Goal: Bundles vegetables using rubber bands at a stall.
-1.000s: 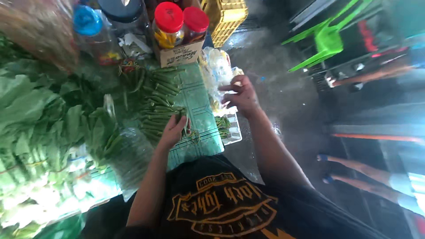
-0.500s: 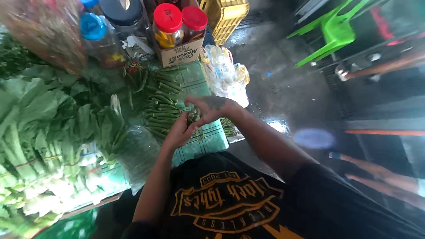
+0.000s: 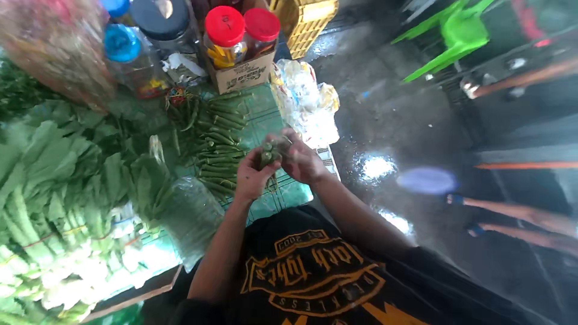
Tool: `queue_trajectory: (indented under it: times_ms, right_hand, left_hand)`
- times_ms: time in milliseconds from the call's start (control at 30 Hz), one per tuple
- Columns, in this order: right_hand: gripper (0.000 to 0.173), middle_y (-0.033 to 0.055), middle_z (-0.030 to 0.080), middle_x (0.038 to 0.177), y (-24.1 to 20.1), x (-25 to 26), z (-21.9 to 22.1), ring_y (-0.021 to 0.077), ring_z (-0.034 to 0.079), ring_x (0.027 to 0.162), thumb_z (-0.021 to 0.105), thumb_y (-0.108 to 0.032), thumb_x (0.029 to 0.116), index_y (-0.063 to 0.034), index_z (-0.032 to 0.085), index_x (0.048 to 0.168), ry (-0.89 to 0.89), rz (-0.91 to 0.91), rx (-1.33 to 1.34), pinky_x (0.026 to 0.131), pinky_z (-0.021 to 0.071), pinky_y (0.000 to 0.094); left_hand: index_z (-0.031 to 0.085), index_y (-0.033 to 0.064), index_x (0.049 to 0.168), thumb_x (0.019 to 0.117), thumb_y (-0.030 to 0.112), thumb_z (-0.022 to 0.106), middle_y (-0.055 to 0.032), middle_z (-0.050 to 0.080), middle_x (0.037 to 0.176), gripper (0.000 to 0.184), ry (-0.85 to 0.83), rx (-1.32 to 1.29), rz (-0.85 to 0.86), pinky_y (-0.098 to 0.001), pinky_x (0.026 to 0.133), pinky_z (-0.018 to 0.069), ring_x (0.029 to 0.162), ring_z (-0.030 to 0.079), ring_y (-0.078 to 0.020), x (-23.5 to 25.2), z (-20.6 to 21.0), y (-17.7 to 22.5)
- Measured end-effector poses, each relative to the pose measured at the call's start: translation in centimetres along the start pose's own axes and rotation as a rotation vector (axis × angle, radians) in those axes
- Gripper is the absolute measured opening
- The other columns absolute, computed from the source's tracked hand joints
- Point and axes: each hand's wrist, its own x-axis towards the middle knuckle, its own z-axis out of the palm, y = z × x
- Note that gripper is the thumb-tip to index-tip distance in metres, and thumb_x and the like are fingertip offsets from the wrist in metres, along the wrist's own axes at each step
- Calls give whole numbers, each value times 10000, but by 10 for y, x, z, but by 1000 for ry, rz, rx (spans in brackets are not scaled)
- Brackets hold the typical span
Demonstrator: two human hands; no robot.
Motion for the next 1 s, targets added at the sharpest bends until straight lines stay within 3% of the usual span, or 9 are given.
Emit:
queue_trajectory:
  times_ms: [100,200,300,467,600,700,800,900,1000]
  right_hand:
    - [660,107,674,1283,-24,10,10,260,667,1140,798,-196,790,-136,445,1344,-9,-63,-319,933,575,434]
    - [668,125,701,1224,-34,15,13,235,657,1169,812,-196,771,6,488,1319,-66,-157,-610,1029,541,427]
    - [612,119,710,1197,-40,15,11,210,654,1174,795,-214,780,36,545,1279,-116,-217,-773,1068,519,411]
    - [558,147,655,1275,-28,8,6,264,645,1162,732,-149,811,-64,487,1305,-117,-21,-236,961,559,441]
    - [595,101,672,1286,-15,1,4,239,657,1159,744,-432,868,-164,516,1349,-95,33,15,951,557,439]
    - [548,87,684,1227,-7,-4,6,220,671,1082,722,-320,828,-161,531,1316,-45,-17,-165,875,579,415]
    - [581,144,678,1228,-6,0,-6,251,663,1124,781,-132,789,-27,522,1298,-135,-88,-376,974,561,438]
    - [580,130,659,1185,-9,0,-15,203,661,1073,776,-109,787,11,533,1300,-185,-63,-419,947,571,396]
    - [602,97,632,1098,-19,-5,-16,187,662,976,775,-129,769,-31,528,1309,-131,14,-374,866,597,383]
  left_hand:
    - [709,85,1189,840,122,836,-50,746,1007,373,24,391,35,-350,752,629,846,716,-156,4,-3,20]
    - [730,116,1165,858,335,807,-12,724,998,385,36,873,177,-354,765,607,858,690,-108,3,-7,33]
    - [748,91,1143,840,270,836,-69,735,1032,362,77,1166,282,-454,805,608,908,712,-192,-3,1,43]
    - [747,111,1187,864,316,821,-90,734,1040,389,148,1398,257,-484,765,606,907,720,-250,-14,19,49]
    - [739,130,1190,867,291,817,-87,728,1049,369,137,1529,198,-481,727,603,900,718,-264,-21,31,58]
    - [735,135,1179,884,335,800,-88,720,1049,362,89,1544,75,-495,741,599,912,713,-273,-18,35,61]
    - [742,95,1107,861,305,817,-89,734,960,333,42,1314,-83,-503,774,601,868,714,-238,-12,26,61]
    - [742,132,1135,851,339,841,-42,745,936,364,6,1094,-232,-441,769,610,817,711,-159,-7,14,55]
    - [683,80,1175,860,265,839,-59,734,922,397,-67,765,-281,-366,686,624,744,708,-163,-8,5,45]
